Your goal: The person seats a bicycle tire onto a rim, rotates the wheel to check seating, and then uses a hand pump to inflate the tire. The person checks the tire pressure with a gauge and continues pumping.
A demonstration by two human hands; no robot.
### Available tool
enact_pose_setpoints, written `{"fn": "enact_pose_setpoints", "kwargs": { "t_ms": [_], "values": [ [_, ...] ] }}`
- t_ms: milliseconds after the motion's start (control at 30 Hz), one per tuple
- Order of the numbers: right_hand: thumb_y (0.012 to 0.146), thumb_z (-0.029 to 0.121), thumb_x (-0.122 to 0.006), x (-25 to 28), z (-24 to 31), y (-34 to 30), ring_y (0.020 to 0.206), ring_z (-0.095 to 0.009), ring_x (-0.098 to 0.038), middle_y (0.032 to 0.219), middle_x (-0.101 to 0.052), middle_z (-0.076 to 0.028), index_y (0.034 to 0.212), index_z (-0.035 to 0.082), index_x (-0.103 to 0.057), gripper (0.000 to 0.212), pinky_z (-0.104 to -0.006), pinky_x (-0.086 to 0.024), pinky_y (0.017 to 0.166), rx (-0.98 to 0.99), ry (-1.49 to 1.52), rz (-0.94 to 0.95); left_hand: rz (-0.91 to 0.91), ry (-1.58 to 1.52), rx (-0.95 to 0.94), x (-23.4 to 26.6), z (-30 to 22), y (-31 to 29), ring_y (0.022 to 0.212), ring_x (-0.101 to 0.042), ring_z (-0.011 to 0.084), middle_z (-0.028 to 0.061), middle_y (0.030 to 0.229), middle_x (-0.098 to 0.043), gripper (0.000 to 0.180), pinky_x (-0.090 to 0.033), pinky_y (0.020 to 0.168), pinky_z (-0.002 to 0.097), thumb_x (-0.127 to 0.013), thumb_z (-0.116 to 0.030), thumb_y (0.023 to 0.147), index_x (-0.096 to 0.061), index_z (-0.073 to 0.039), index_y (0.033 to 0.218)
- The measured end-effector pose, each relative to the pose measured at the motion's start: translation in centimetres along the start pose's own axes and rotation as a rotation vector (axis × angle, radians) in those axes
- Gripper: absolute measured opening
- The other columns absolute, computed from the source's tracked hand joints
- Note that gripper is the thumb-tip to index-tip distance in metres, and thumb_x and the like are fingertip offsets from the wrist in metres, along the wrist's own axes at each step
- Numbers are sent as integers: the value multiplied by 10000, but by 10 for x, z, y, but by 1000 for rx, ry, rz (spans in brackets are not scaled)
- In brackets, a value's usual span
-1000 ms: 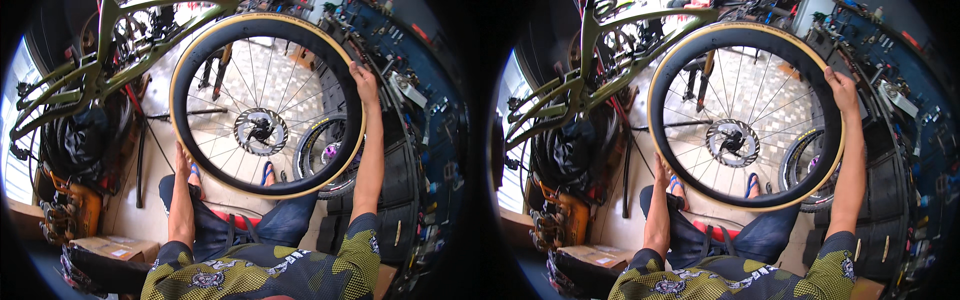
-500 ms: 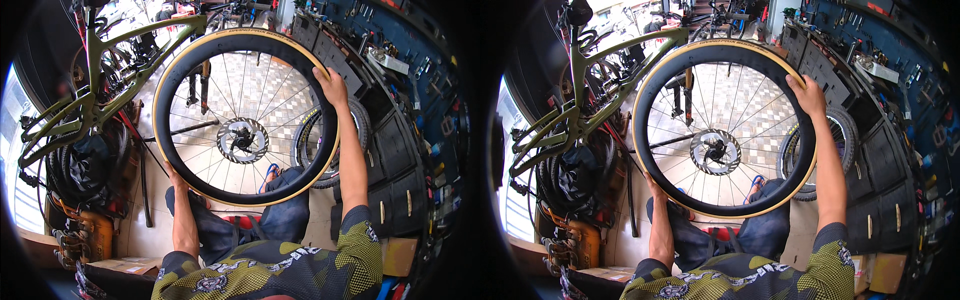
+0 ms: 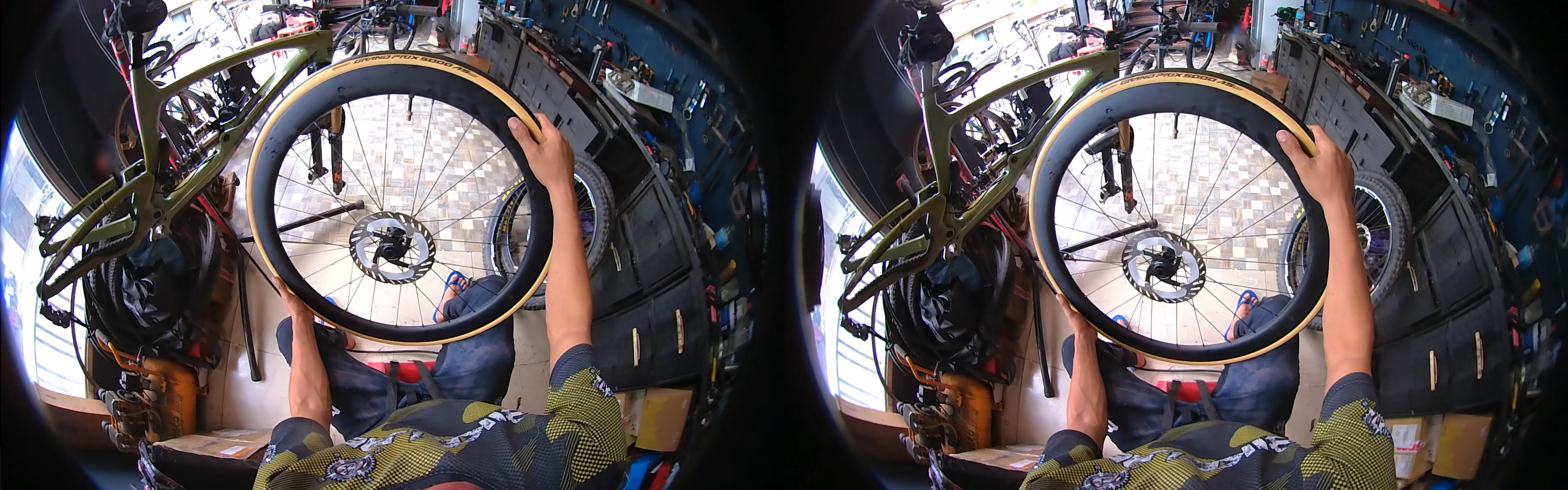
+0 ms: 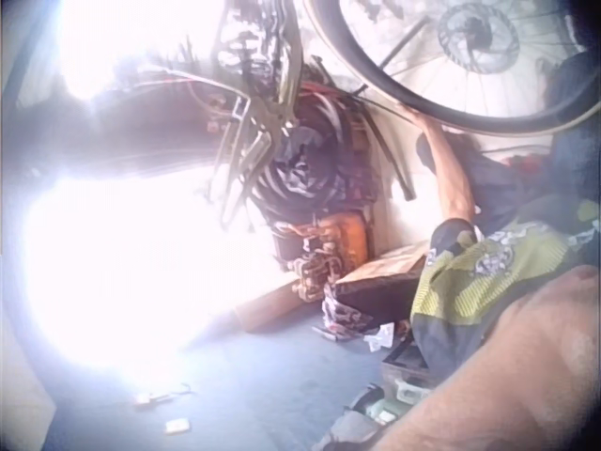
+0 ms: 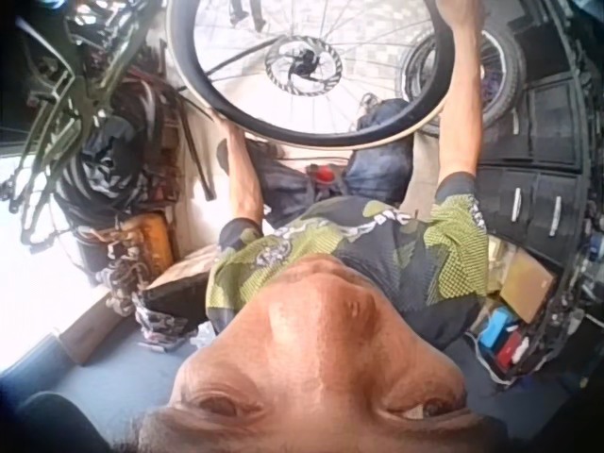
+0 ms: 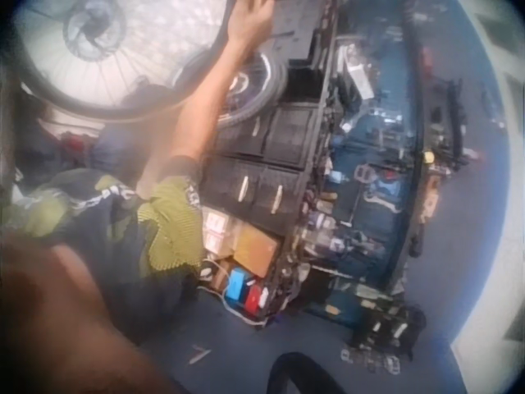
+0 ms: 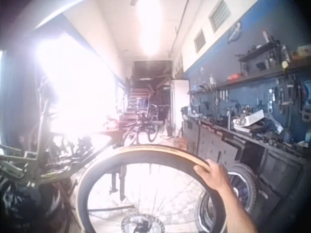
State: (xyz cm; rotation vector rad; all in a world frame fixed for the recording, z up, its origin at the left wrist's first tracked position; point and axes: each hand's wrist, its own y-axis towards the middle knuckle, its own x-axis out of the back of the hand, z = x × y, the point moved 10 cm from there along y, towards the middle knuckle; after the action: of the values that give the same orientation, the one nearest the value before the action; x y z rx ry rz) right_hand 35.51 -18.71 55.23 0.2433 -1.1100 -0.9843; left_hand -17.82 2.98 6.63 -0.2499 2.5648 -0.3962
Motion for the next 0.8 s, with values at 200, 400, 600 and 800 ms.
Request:
{"fn": "enact_pose_setpoints", "kwargs": {
  "t_ms": [200, 400, 600, 800],
  "values": [
    [922, 757, -640, 10, 10, -11, 844, -379, -750, 853, -757, -150, 1103, 78, -728, 708, -454, -558, 724, 2, 26, -20, -10, -21, -53, 6, 10, 16, 917, -588, 154, 4, 998, -600, 788, -496, 819, 315, -506, -860, 935, -600, -165, 1295],
    [936, 726, -651, 24, 30, -21, 835, -381, -753, 857, -759, -152, 1125, 62, -705, 692, -457, -560, 718, 49, 42, -77, 86, -41, 9, 20, 22, 33, 1247, -513, 197, 15, 1360, -555, 925, -411, 1111, 358, -483, -837, 963, -444, -144, 1574],
    [952, 658, -688, 32, 36, -28, 830, -369, -754, 874, -761, -151, 1119, 64, -693, 617, -436, -555, 697, 63, 73, -76, 23, -32, -23, 15, 9, 18, 908, -611, 176, 22, 1028, -607, 801, -529, 807, 338, -487, -846, 953, -552, -154, 1351],
    [958, 586, -726, 41, 43, -34, 832, -364, -755, 894, -763, -148, 1126, 62, -690, 552, -427, -553, 696, 98, 104, -119, -47, -80, -14, -3, -4, -4, 530, -575, 197, 32, 650, -543, 732, -498, 507, 340, -502, -896, 898, -546, -172, 998]
  ]
}}
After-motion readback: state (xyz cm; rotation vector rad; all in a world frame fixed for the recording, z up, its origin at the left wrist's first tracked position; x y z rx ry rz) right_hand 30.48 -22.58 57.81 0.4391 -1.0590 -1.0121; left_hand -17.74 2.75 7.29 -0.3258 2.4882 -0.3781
